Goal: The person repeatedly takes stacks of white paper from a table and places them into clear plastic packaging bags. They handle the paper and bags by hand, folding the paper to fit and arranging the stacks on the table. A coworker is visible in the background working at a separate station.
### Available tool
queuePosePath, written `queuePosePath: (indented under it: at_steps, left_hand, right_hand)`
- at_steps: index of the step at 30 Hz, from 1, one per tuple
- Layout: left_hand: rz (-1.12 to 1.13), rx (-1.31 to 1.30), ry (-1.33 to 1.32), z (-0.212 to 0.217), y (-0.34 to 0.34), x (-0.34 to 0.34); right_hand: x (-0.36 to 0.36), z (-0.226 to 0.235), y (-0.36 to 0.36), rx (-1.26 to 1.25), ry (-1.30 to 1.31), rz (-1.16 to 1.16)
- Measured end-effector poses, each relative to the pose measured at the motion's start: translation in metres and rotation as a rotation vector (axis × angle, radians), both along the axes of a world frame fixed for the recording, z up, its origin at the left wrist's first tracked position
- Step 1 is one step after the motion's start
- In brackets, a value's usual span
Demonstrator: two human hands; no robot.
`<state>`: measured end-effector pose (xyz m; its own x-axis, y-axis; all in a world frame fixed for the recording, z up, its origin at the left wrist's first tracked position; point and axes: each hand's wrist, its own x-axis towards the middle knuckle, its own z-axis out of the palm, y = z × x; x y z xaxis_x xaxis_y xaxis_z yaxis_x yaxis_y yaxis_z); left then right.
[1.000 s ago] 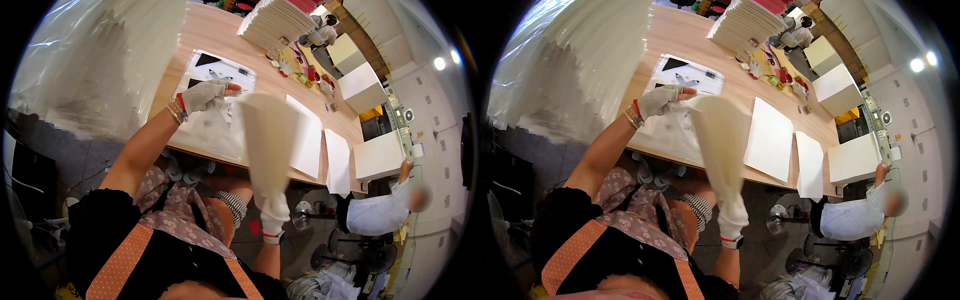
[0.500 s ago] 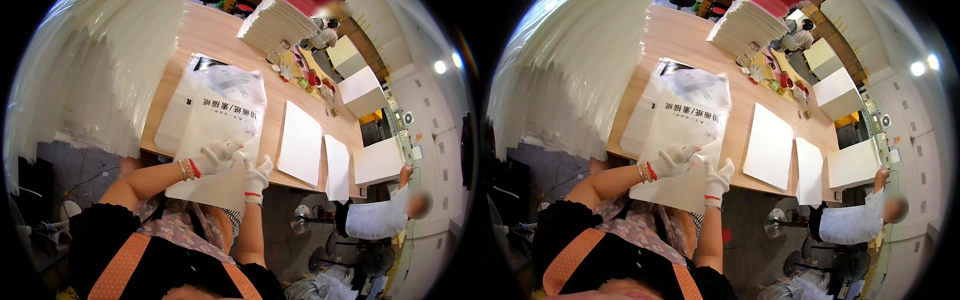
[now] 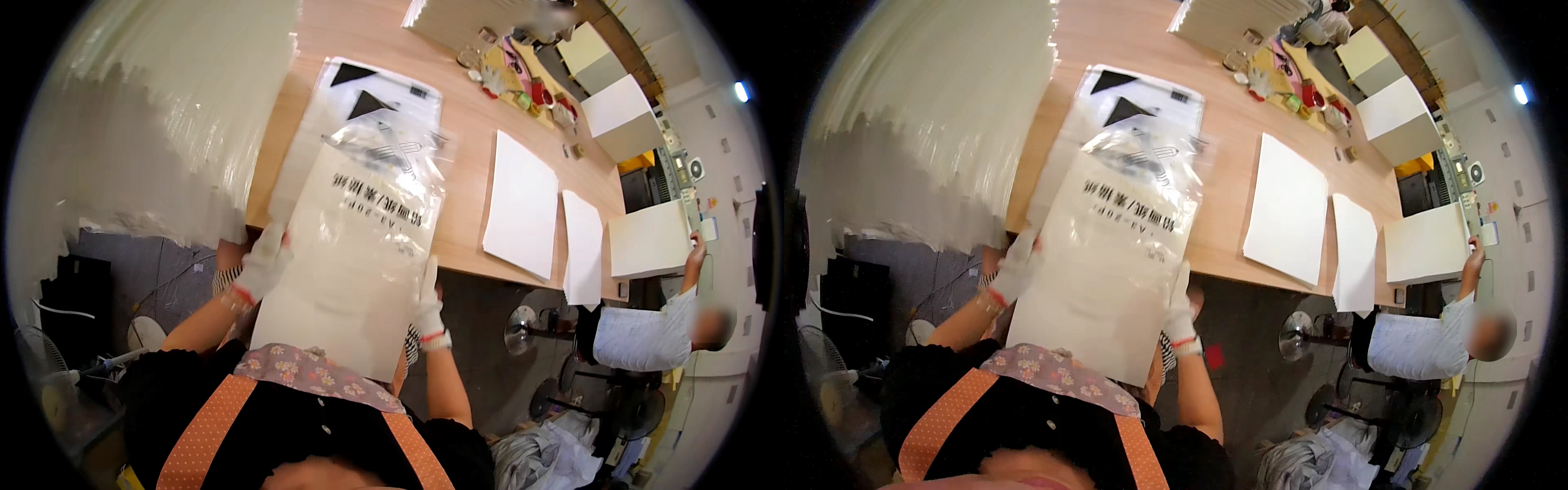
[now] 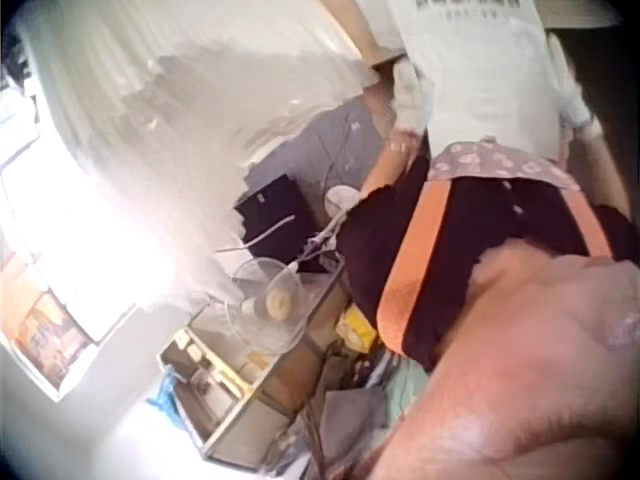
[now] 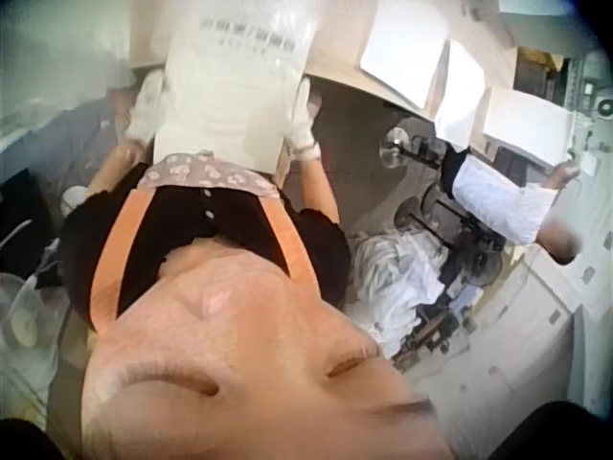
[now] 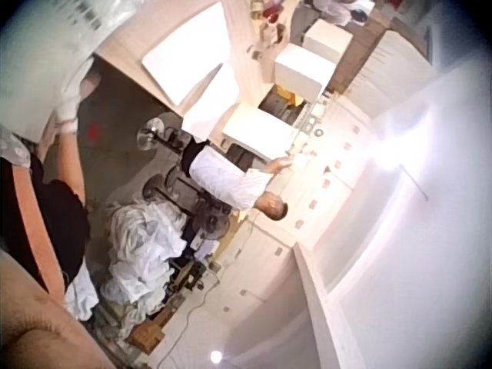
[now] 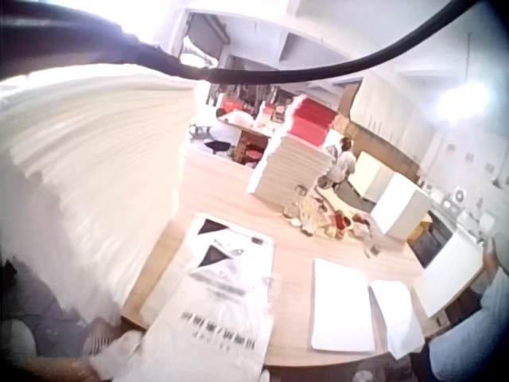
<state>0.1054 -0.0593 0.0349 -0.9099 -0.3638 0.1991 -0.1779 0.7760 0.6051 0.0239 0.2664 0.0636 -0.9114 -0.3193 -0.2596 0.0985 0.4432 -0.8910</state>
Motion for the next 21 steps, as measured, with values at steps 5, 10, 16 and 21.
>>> queuePosePath:
  at_steps: [5,10,16,21]
  left_hand:
    - [-0.511,0.584,0.009,0.039,0.001,0.136]
    - [-0.35,0.509,0.144,0.027,0.023,0.123]
    - [-0.058,1.165,-0.133,0.092,0.017,0.108]
    - [-0.433,0.766,0.192,0.126,0.05,0.039]
  right_hand:
    - [0.158,-0.018,0.03,-0.103,-0.073,0.015]
    - [0.165,-0.029,0.039,0.178,0.174,0.14]
    - [0.107,0.013,0.052,0.248,0.515,0.106]
    - [0.068,0.001,0.068,-0.619,-0.066,-0.492]
